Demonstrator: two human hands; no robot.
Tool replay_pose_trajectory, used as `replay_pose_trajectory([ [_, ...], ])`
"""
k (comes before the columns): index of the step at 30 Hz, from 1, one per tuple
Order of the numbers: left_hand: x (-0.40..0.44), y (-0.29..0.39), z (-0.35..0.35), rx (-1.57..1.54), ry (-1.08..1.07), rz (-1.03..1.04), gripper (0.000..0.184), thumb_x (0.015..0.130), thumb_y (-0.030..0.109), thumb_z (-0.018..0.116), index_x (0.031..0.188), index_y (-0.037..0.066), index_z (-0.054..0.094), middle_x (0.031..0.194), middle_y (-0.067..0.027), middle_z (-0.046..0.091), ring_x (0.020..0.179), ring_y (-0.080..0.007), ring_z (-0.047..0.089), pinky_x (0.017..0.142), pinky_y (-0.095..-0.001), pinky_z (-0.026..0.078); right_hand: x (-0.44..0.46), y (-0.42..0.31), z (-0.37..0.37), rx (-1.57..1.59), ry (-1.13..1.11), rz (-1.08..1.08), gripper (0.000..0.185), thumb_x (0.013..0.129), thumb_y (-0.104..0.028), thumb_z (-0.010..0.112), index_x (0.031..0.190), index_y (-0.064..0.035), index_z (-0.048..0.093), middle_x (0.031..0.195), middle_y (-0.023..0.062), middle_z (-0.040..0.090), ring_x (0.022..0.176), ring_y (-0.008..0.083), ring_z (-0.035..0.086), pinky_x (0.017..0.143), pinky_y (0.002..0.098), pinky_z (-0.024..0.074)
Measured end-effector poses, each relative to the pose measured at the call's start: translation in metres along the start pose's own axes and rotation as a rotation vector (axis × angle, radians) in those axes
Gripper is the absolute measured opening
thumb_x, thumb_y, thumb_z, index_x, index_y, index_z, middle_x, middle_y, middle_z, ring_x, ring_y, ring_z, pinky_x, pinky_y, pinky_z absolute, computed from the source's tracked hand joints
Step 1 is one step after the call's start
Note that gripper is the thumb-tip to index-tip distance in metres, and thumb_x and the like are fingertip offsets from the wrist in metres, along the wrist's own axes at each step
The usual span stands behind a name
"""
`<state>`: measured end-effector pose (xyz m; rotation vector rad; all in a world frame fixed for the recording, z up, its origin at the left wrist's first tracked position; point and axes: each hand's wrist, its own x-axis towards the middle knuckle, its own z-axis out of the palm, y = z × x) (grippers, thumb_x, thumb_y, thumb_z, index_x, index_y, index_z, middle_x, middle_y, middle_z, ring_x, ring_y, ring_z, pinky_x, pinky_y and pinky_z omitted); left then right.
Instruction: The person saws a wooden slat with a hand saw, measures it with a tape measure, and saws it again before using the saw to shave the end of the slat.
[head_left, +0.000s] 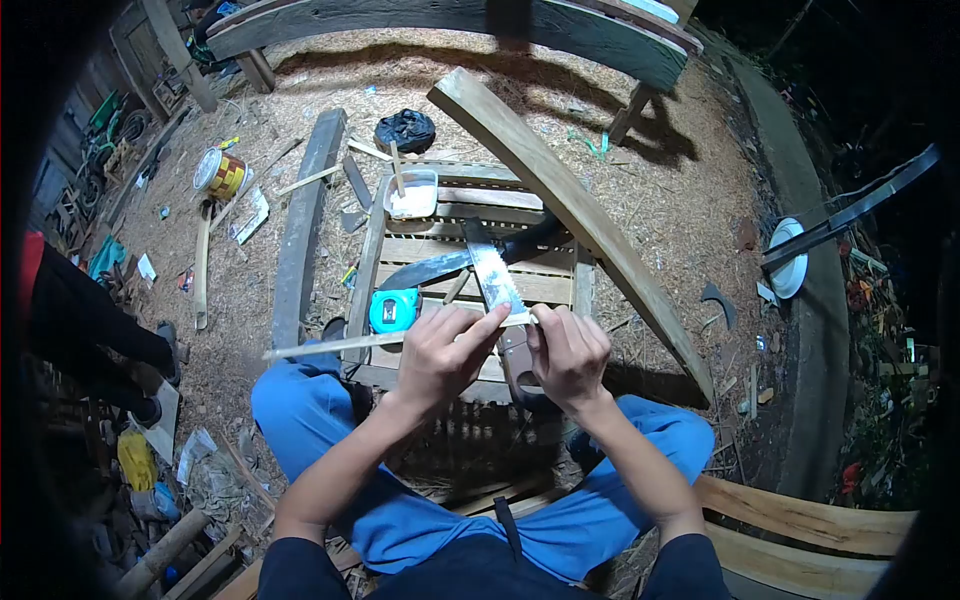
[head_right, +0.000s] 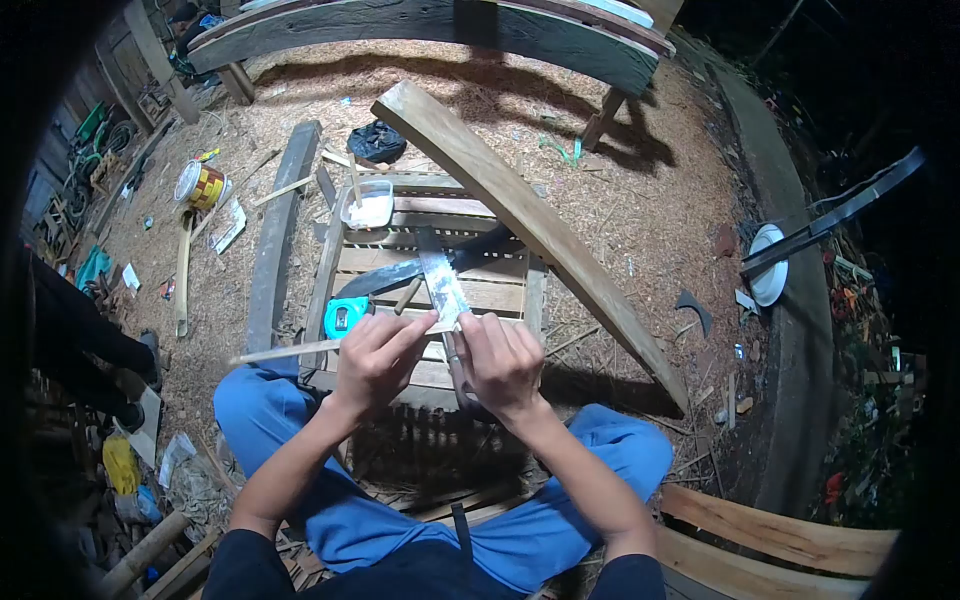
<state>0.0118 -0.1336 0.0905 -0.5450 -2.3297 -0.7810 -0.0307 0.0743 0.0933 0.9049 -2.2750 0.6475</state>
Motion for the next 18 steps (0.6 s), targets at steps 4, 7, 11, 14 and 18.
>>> replay_pose_trajectory([
  [4,0.005,-0.008,-0.011,-0.010,0.009,0.057,0.046,0.088,0.013,0.083,0.133,0.016,0.076,0.091,-0.0024,0.068,0.080,-0.0222,0.064,0.069,-0.0386,0.048,0.005,0.001,-0.003,0.016,0.009,-0.081,0.024,0.092,-0.015,0.073,0.114,-0.0076,0.066,0.080,0.0082,0.058,0.068,0.0265,0.061,0.061,0.0415,0.0442],
  [7,0.006,-0.013,-0.018,-0.070,0.013,0.117,0.047,0.087,0.013,0.084,0.133,0.020,0.076,0.092,-0.0009,0.068,0.081,-0.0209,0.062,0.070,-0.0370,0.047,0.008,-0.003,-0.004,0.210,0.053,-0.089,0.027,0.090,-0.016,0.076,0.114,-0.0083,0.065,0.080,0.0088,0.058,0.068,0.0286,0.059,0.062,0.0430,0.0439],
  [11,0.006,-0.018,-0.026,0.016,0.027,0.190,0.051,0.085,0.018,0.086,0.134,0.026,0.076,0.093,0.0024,0.067,0.081,-0.0183,0.062,0.073,-0.0358,0.046,0.012,-0.001,-0.008,0.350,0.010,-0.112,0.028,0.089,-0.017,0.077,0.112,-0.0082,0.065,0.079,0.0095,0.058,0.068,0.0303,0.058,0.064,0.0440,0.0439],
  [14,0.008,-0.020,-0.030,0.063,0.021,0.233,0.050,0.086,0.022,0.087,0.134,0.029,0.076,0.092,0.0045,0.066,0.080,-0.0160,0.061,0.073,-0.0344,0.045,0.013,-0.004,-0.012,0.506,-0.091,-0.044,0.028,0.089,-0.017,0.077,0.112,-0.0076,0.065,0.080,0.0095,0.058,0.067,0.0297,0.057,0.066,0.0438,0.0440],
  [18,0.009,-0.014,-0.033,0.069,0.039,0.237,0.041,0.084,0.021,0.092,0.123,0.028,0.081,0.093,0.0063,0.070,0.076,-0.0135,0.061,0.073,-0.0321,0.044,0.003,-0.009,-0.010,0.684,-0.083,0.075,0.023,0.089,-0.010,0.070,0.110,-0.0051,0.066,0.082,0.0104,0.060,0.069,0.0280,0.055,0.068,0.0415,0.0446],
])
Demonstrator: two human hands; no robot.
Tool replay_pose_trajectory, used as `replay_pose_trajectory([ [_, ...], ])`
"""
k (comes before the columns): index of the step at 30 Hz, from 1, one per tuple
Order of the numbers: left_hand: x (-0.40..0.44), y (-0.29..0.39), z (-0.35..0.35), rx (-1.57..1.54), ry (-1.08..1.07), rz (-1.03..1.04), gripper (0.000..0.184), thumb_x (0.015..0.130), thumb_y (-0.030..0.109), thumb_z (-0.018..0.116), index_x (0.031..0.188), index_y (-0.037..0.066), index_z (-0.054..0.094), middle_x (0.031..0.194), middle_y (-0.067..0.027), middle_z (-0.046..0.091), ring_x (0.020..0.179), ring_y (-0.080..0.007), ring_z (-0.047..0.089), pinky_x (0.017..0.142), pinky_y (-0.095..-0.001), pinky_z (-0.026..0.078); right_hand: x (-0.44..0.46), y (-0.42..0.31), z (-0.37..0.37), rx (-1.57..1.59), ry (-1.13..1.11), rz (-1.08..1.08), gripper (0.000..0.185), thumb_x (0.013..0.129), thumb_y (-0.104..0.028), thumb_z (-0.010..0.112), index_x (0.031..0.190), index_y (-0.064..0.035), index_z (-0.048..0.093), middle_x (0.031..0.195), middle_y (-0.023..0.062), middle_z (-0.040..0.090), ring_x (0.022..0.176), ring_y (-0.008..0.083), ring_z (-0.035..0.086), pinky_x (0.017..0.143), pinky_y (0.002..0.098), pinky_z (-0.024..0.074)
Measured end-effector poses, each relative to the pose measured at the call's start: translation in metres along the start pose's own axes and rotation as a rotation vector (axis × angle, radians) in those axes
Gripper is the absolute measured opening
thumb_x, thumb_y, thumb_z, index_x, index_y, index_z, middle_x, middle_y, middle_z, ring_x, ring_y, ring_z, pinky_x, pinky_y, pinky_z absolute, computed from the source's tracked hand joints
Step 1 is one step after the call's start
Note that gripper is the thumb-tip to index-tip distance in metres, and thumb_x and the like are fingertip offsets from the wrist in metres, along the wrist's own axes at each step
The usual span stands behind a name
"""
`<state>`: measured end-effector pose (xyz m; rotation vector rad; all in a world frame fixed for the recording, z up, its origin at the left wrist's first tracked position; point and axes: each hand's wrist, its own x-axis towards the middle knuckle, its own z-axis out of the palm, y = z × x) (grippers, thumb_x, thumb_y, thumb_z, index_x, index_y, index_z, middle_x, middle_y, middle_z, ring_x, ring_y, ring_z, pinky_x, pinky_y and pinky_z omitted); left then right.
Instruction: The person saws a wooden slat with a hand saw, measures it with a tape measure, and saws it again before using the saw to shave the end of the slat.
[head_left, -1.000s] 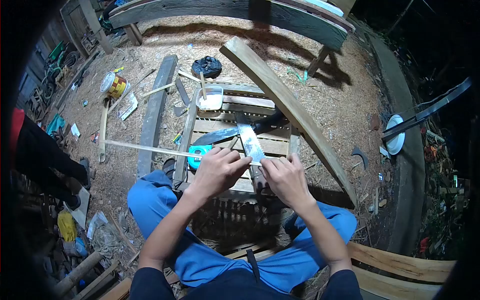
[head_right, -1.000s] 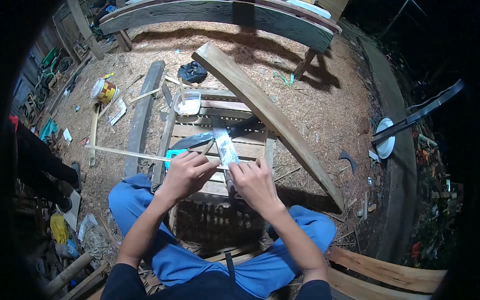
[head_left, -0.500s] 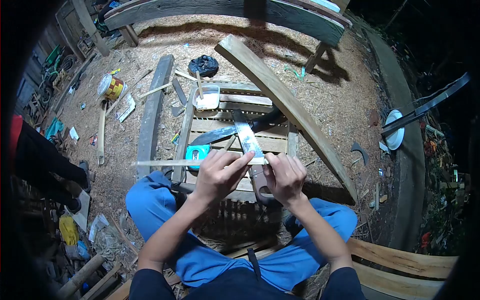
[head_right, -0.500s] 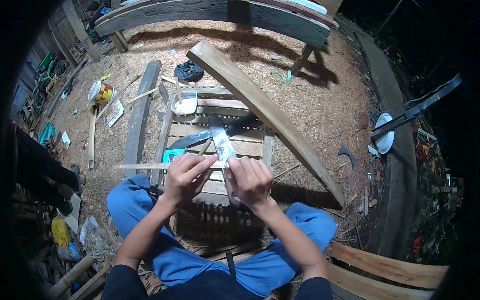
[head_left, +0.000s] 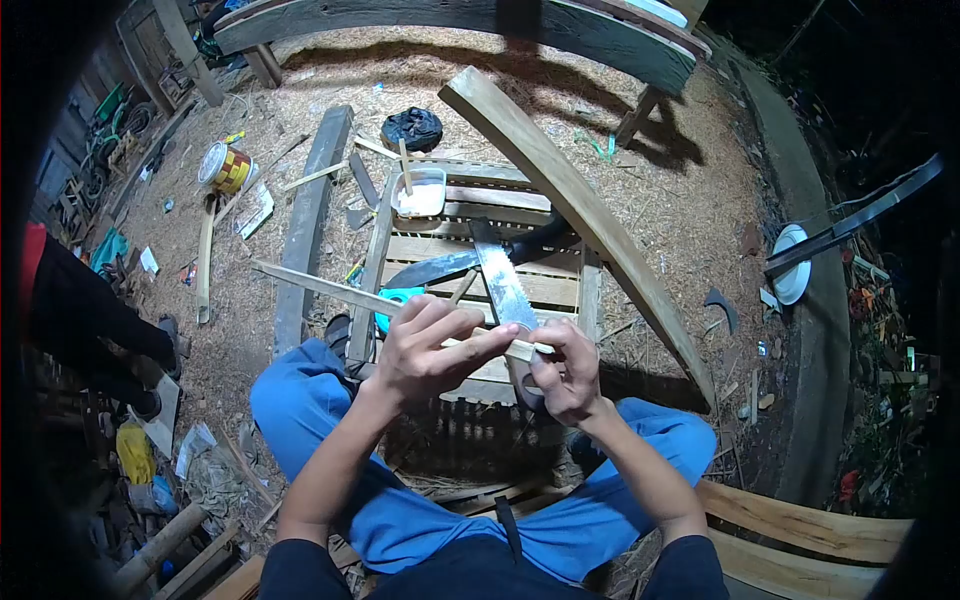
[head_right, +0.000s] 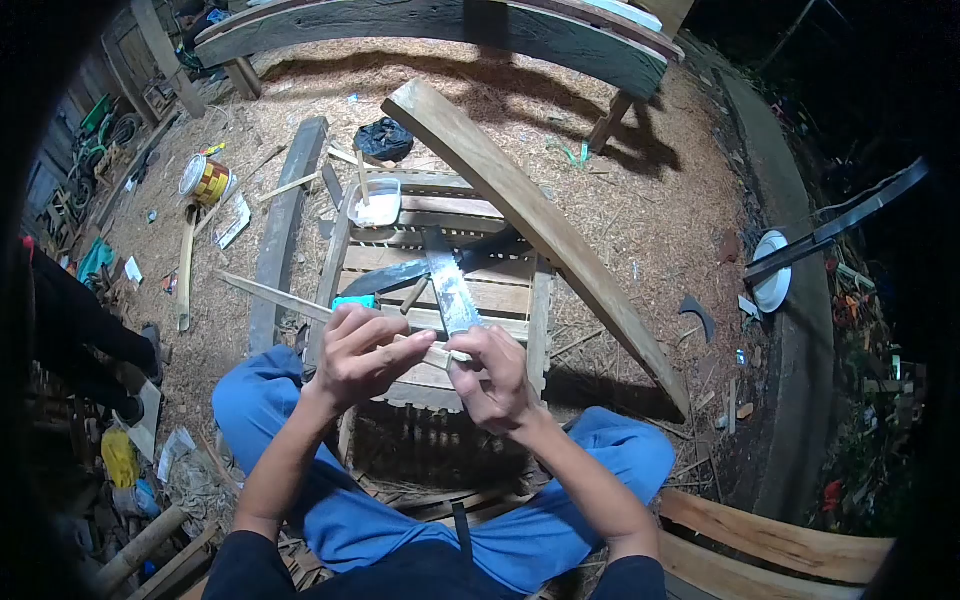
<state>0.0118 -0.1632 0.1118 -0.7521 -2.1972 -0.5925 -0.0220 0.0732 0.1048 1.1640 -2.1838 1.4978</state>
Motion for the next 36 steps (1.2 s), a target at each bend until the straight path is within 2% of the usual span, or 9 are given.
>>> replay_pose_trajectory([
  [3,0.001,-0.001,0.001,0.017,-0.027,-0.014,0.042,0.083,0.022,0.092,0.123,0.029,0.081,0.092,0.0068,0.070,0.076,-0.0136,0.062,0.074,-0.0318,0.045,-0.002,0.000,0.001,0.098,0.016,0.108,0.024,0.088,-0.007,0.063,0.111,-0.0034,0.067,0.085,0.0117,0.061,0.074,0.0279,0.056,0.070,0.0411,0.0447],
  [5,0.003,-0.004,0.003,0.003,-0.036,-0.020,0.042,0.082,0.022,0.092,0.122,0.029,0.081,0.091,0.0065,0.069,0.078,-0.0145,0.062,0.074,-0.0324,0.045,-0.001,0.005,0.001,0.144,-0.004,0.178,0.025,0.091,-0.015,0.062,0.113,-0.0040,0.068,0.085,0.0116,0.061,0.078,0.0283,0.057,0.074,0.0421,0.0438],
  [6,0.006,-0.006,0.002,-0.009,-0.044,-0.022,0.042,0.082,0.022,0.092,0.122,0.029,0.081,0.090,0.0062,0.069,0.079,-0.0153,0.062,0.075,-0.0329,0.046,0.002,0.006,-0.002,0.101,-0.032,0.169,0.028,0.094,-0.023,0.061,0.114,-0.0053,0.070,0.086,0.0113,0.060,0.081,0.0291,0.057,0.078,0.0425,0.0415],
  [14,0.002,-0.015,-0.002,-0.028,-0.192,-0.084,0.039,0.084,0.026,0.091,0.122,0.027,0.081,0.087,0.0024,0.065,0.083,-0.0183,0.063,0.076,-0.0353,0.048,0.010,0.015,-0.016,-0.088,-0.226,0.133,0.032,0.099,-0.033,0.064,0.119,-0.0090,0.071,0.094,0.0101,0.061,0.089,0.0290,0.058,0.086,0.0426,0.0373],
  [15,0.002,-0.016,-0.002,-0.028,-0.176,-0.073,0.039,0.087,0.028,0.088,0.125,0.028,0.079,0.084,0.0027,0.060,0.080,-0.0179,0.060,0.074,-0.0352,0.045,0.011,0.015,-0.017,-0.143,-0.246,0.134,0.032,0.100,-0.034,0.065,0.121,-0.0096,0.070,0.095,0.0099,0.062,0.091,0.0289,0.058,0.088,0.0428,0.0371],
  [16,0.003,-0.016,-0.001,-0.029,-0.160,-0.062,0.038,0.090,0.029,0.086,0.127,0.030,0.077,0.081,0.0030,0.054,0.078,-0.0175,0.058,0.071,-0.0352,0.043,0.012,0.014,-0.018,-0.143,-0.246,0.134,0.032,0.100,-0.034,0.065,0.121,-0.0096,0.070,0.095,0.0099,0.062,0.091,0.0289,0.058,0.088,0.0428,0.0371],
  [25,0.000,-0.016,0.004,0.026,-0.236,-0.106,0.032,0.093,0.030,0.080,0.124,0.026,0.078,0.083,0.0009,0.059,0.082,-0.0188,0.060,0.073,-0.0360,0.044,0.018,0.011,-0.020,-0.498,-0.284,-0.002,0.021,0.100,-0.026,0.072,0.116,-0.0129,0.071,0.098,0.0066,0.067,0.097,0.0258,0.062,0.094,0.0429,0.0378],
  [30,-0.004,-0.014,0.011,0.038,-0.265,-0.128,0.033,0.089,0.025,0.082,0.122,0.024,0.078,0.082,0.0017,0.059,0.082,-0.0180,0.062,0.071,-0.0358,0.044,0.008,0.023,-0.016,-0.393,-0.312,0.099,0.019,0.099,-0.017,0.074,0.116,-0.0109,0.070,0.095,0.0077,0.070,0.091,0.0281,0.066,0.086,0.0429,0.0433],
  [36,-0.002,-0.014,0.013,0.019,-0.264,-0.166,0.031,0.091,0.026,0.081,0.122,0.024,0.077,0.083,0.0012,0.059,0.081,-0.0188,0.061,0.070,-0.0367,0.042,0.013,0.021,-0.015,-0.496,-0.251,-0.008,0.021,0.096,-0.015,0.077,0.115,-0.0080,0.072,0.088,0.0071,0.068,0.083,0.0286,0.064,0.081,0.0428,0.0444],
])
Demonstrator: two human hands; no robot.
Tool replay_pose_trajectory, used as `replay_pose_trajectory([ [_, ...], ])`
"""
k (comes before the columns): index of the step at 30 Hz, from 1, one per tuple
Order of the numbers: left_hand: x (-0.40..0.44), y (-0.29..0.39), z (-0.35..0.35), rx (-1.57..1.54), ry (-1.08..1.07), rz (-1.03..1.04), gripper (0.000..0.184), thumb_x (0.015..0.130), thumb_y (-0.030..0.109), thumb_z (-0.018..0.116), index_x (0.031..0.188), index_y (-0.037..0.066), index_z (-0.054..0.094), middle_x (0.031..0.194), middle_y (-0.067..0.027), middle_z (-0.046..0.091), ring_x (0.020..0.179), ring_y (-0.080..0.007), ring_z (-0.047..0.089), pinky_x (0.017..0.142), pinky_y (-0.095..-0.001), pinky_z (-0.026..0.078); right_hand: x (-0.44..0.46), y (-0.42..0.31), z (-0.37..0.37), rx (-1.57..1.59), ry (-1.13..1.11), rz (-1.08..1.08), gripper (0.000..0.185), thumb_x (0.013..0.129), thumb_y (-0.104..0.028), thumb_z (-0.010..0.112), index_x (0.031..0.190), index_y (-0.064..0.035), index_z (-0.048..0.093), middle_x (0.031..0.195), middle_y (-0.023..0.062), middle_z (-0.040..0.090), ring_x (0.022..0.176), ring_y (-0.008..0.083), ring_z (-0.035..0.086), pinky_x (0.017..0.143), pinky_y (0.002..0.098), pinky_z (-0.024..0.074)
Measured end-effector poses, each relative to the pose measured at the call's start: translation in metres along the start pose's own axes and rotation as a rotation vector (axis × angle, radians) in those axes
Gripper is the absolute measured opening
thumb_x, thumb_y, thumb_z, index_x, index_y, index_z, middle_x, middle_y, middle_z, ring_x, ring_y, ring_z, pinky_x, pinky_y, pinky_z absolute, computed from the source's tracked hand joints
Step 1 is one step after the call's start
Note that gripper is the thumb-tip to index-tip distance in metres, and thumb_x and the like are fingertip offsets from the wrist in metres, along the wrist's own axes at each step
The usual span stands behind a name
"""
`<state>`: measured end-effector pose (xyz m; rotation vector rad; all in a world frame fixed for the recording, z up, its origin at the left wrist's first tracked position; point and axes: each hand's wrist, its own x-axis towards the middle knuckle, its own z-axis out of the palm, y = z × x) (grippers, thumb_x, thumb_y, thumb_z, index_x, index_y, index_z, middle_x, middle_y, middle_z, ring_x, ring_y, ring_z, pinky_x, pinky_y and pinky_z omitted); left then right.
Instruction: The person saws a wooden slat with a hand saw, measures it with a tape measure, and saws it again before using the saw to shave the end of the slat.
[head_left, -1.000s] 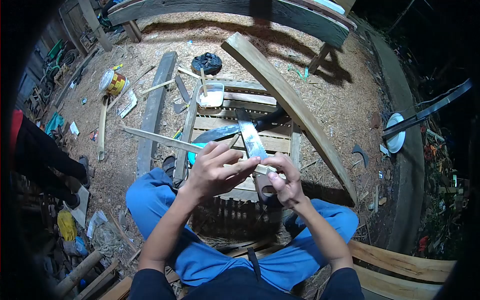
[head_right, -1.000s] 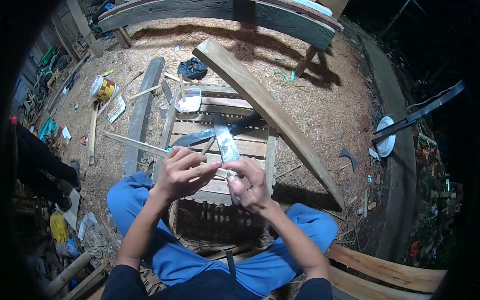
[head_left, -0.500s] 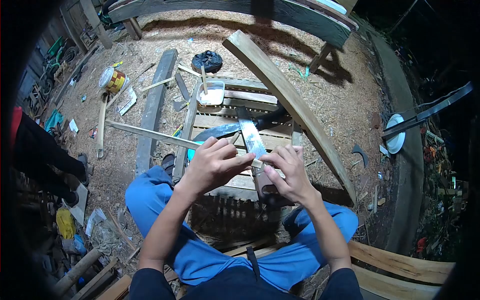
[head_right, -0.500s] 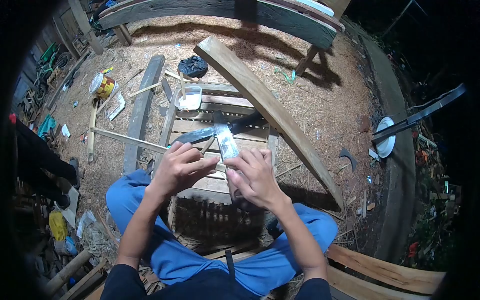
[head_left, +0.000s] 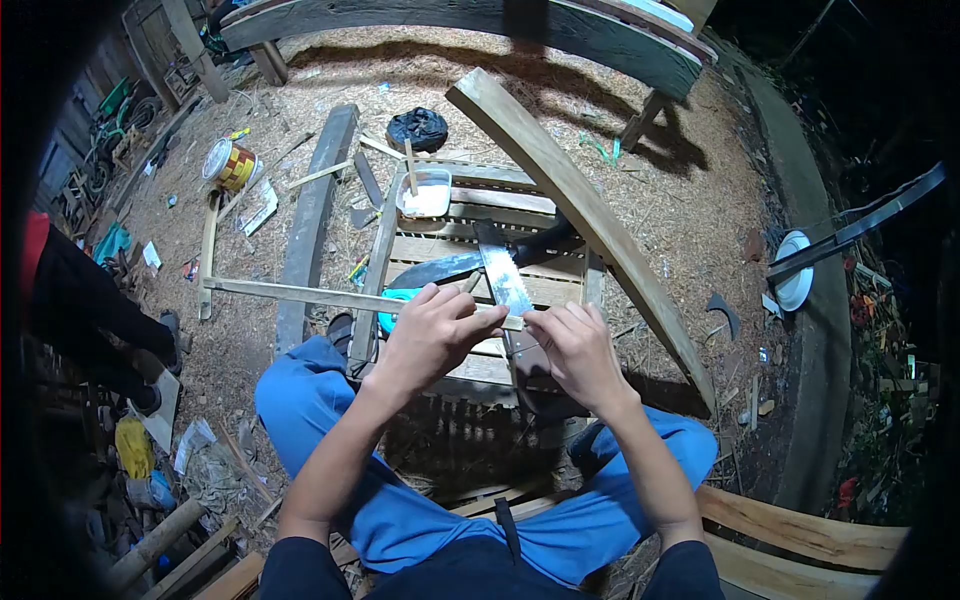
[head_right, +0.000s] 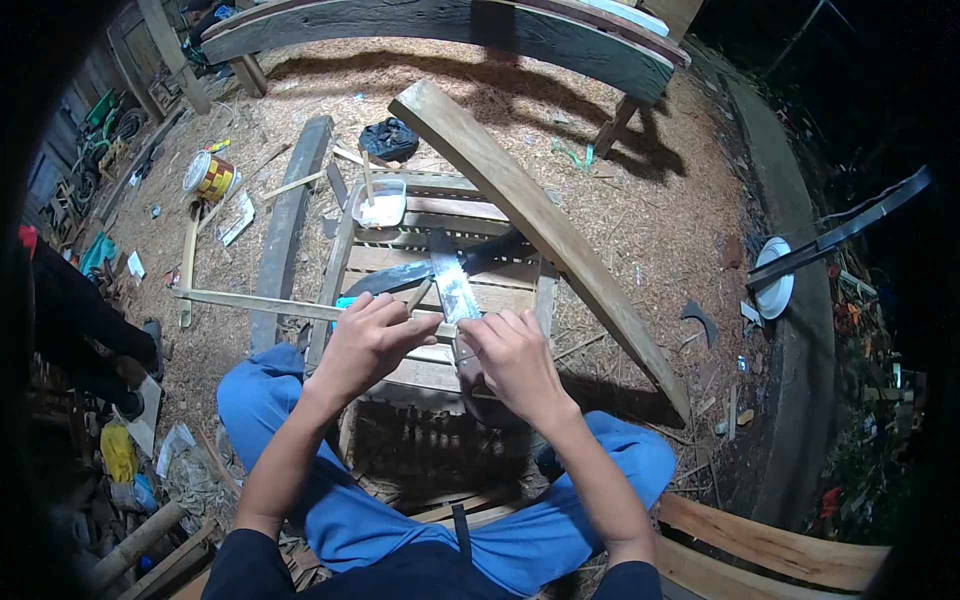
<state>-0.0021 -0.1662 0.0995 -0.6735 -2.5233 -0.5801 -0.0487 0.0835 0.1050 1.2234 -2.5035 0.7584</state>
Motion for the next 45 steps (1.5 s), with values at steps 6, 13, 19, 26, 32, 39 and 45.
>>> replay_pose_trajectory([
  [6,0.000,0.000,0.004,0.015,0.035,-0.017,0.034,0.092,0.026,0.082,0.125,0.024,0.078,0.083,0.0005,0.058,0.079,-0.0181,0.059,0.069,-0.0363,0.041,-0.002,-0.009,0.005,-0.100,0.055,0.057,0.020,0.096,-0.013,0.077,0.115,-0.0094,0.075,0.088,0.0055,0.069,0.083,0.0245,0.064,0.080,0.0424,0.0444],
  [13,-0.002,-0.001,0.001,-0.004,0.038,-0.035,0.030,0.093,0.028,0.081,0.122,0.020,0.077,0.083,-0.0017,0.060,0.082,-0.0206,0.061,0.072,-0.0371,0.044,-0.002,-0.008,0.005,-0.174,0.085,0.073,0.026,0.091,-0.018,0.080,0.118,-0.0163,0.077,0.091,0.0023,0.071,0.088,0.0217,0.066,0.089,0.0442,0.0411],
  [19,-0.004,-0.004,0.002,0.011,0.041,-0.044,0.031,0.092,0.029,0.081,0.121,0.022,0.078,0.085,-0.0016,0.060,0.084,-0.0207,0.062,0.073,-0.0371,0.046,0.001,-0.004,0.004,-0.214,0.079,0.183,0.020,0.092,-0.021,0.079,0.111,-0.0159,0.078,0.097,0.0024,0.074,0.094,0.0210,0.066,0.096,0.0450,0.0378],
  [26,-0.002,-0.003,0.003,0.021,0.087,0.002,0.031,0.091,0.027,0.083,0.122,0.025,0.079,0.085,0.0002,0.060,0.081,-0.0192,0.061,0.073,-0.0364,0.045,0.008,-0.022,-0.003,0.311,0.081,0.386,0.019,0.103,-0.025,0.073,0.115,-0.0122,0.080,0.103,0.0048,0.077,0.103,0.0219,0.067,0.106,0.0429,0.0363],
  [32,0.000,0.003,0.003,0.096,0.148,-0.052,0.036,0.091,0.026,0.082,0.127,0.027,0.078,0.087,0.0022,0.064,0.080,-0.0181,0.061,0.070,-0.0362,0.044,-0.004,-0.023,0.025,0.658,0.249,0.618,0.024,0.099,-0.017,0.079,0.120,-0.0044,0.080,0.104,0.0081,0.079,0.099,0.0183,0.070,0.095,0.0355,0.0524],
  [39,0.000,0.004,0.016,0.064,0.216,-0.030,0.038,0.090,0.026,0.082,0.128,0.025,0.077,0.082,0.0032,0.061,0.075,-0.0173,0.059,0.066,-0.0361,0.042,-0.006,-0.028,0.030,0.661,0.320,0.647,0.022,0.097,-0.012,0.082,0.117,-0.0033,0.082,0.112,0.0107,0.081,0.109,0.0192,0.072,0.101,0.0356,0.0530],
  [45,0.002,0.009,0.019,0.095,0.233,-0.022,0.037,0.090,0.025,0.082,0.126,0.024,0.078,0.079,0.0028,0.060,0.075,-0.0173,0.060,0.067,-0.0362,0.042,-0.011,-0.025,0.034,0.690,0.364,0.627,0.020,0.099,-0.010,0.080,0.117,-0.0028,0.082,0.112,0.0123,0.081,0.107,0.0172,0.072,0.099,0.0324,0.0536],
])
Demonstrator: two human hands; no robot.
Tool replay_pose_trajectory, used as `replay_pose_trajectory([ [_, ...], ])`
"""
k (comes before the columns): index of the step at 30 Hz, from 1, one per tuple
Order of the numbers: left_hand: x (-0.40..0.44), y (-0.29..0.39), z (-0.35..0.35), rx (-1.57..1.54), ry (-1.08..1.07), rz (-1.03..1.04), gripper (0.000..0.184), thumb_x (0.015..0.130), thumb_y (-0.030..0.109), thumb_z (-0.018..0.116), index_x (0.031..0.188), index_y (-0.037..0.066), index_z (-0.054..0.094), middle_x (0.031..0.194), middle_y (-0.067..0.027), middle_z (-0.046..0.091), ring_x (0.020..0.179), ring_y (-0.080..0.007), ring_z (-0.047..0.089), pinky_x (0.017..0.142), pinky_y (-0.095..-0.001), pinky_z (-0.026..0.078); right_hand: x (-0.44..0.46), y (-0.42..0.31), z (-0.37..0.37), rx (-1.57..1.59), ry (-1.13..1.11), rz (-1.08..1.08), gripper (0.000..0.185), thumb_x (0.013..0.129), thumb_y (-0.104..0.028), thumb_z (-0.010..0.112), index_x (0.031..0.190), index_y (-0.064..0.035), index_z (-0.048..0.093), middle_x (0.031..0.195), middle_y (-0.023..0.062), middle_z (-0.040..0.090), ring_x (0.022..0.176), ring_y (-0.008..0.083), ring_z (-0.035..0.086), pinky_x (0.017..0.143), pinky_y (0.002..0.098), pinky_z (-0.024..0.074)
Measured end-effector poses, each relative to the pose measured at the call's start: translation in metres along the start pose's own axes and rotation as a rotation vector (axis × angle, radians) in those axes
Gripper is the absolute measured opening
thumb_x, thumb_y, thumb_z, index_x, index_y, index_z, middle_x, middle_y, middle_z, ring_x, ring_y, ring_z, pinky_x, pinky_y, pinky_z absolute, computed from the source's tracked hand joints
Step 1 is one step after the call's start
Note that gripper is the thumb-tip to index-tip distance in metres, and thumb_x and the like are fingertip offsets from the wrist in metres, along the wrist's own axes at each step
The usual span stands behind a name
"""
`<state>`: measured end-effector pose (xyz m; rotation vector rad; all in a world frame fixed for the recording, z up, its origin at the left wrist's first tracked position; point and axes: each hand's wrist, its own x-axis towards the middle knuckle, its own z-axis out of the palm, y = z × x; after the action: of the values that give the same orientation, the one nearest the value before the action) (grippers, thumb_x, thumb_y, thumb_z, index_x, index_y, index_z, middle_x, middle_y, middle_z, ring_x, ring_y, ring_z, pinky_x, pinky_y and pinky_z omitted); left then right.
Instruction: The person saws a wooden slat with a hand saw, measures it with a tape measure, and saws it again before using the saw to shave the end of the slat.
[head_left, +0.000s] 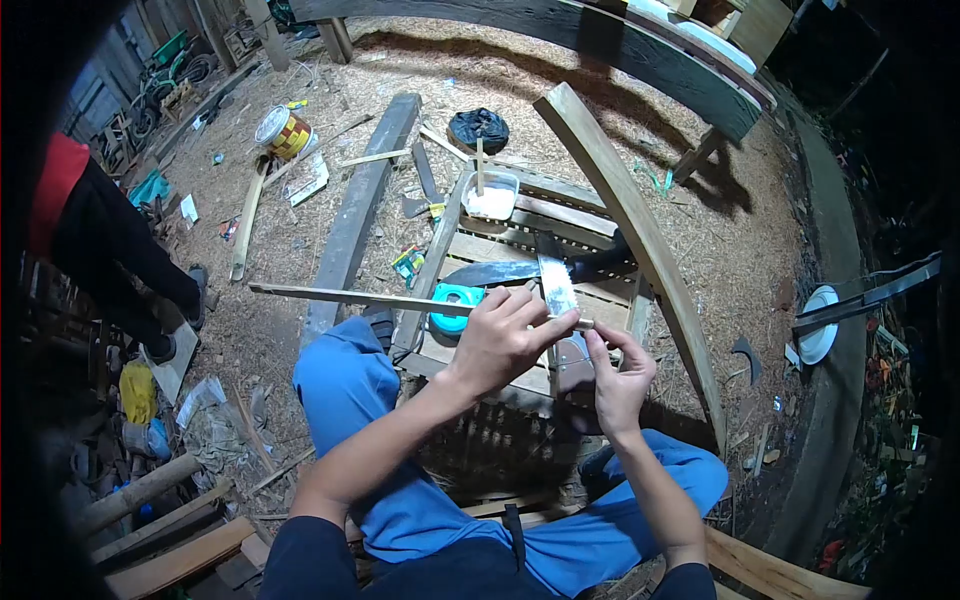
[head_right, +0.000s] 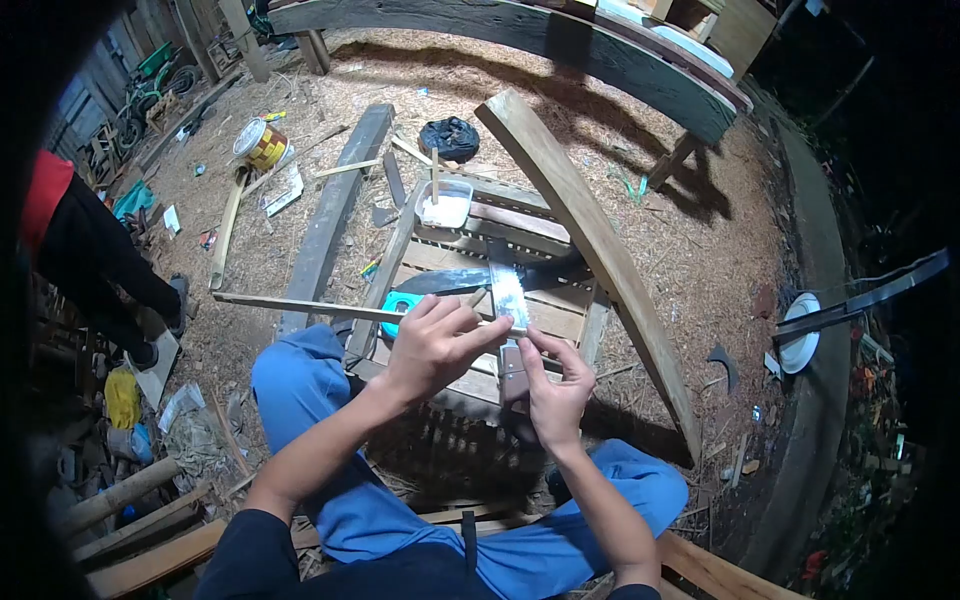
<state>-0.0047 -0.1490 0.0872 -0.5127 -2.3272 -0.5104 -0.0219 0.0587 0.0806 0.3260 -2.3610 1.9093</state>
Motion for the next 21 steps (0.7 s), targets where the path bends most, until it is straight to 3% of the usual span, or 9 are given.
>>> replay_pose_trajectory([
  [4,-0.003,0.010,0.004,-0.010,0.042,-0.038,0.037,0.089,0.024,0.083,0.126,0.022,0.078,0.079,0.0019,0.059,0.076,-0.0181,0.061,0.068,-0.0363,0.043,-0.001,0.000,0.002,0.126,0.057,0.115,0.019,0.099,-0.010,0.080,0.115,-0.0005,0.081,0.111,0.0104,0.080,0.107,0.0159,0.072,0.099,0.0314,0.0535],
  [6,-0.006,0.016,0.005,-0.021,-0.004,-0.102,0.041,0.088,0.021,0.077,0.129,0.021,0.077,0.089,-0.0020,0.063,0.087,-0.0221,0.064,0.076,-0.0399,0.048,-0.001,0.000,0.002,0.040,0.062,0.059,0.019,0.099,-0.010,0.080,0.115,0.0006,0.081,0.110,0.0099,0.080,0.105,0.0146,0.072,0.097,0.0305,0.0543],
  [11,-0.005,0.014,0.006,-0.016,-0.008,-0.084,0.042,0.088,0.019,0.076,0.130,0.021,0.077,0.089,-0.0015,0.063,0.086,-0.0209,0.064,0.075,-0.0397,0.047,0.003,-0.003,-0.001,-0.013,0.079,0.024,0.018,0.099,-0.011,0.081,0.113,0.0008,0.080,0.102,0.0066,0.079,0.102,0.0138,0.072,0.094,0.0305,0.0550],
  [14,0.002,0.008,0.002,-0.019,0.037,-0.052,0.040,0.087,0.020,0.079,0.126,0.024,0.079,0.084,0.0016,0.063,0.082,-0.0187,0.062,0.072,-0.0370,0.045,0.022,-0.008,-0.019,0.337,-0.183,0.235,0.019,0.101,-0.011,0.079,0.115,0.0017,0.078,0.103,0.0085,0.080,0.097,0.0137,0.074,0.090,0.0284,0.0578],
  [21,0.008,-0.007,-0.008,-0.085,0.052,0.070,0.037,0.083,0.019,0.082,0.118,0.031,0.082,0.080,0.0091,0.064,0.077,-0.0143,0.058,0.068,-0.0331,0.041,0.029,0.009,-0.028,0.617,-0.463,0.337,0.021,0.102,-0.015,0.079,0.116,-0.0001,0.077,0.105,0.0082,0.080,0.097,0.0137,0.074,0.090,0.0287,0.0581],
])
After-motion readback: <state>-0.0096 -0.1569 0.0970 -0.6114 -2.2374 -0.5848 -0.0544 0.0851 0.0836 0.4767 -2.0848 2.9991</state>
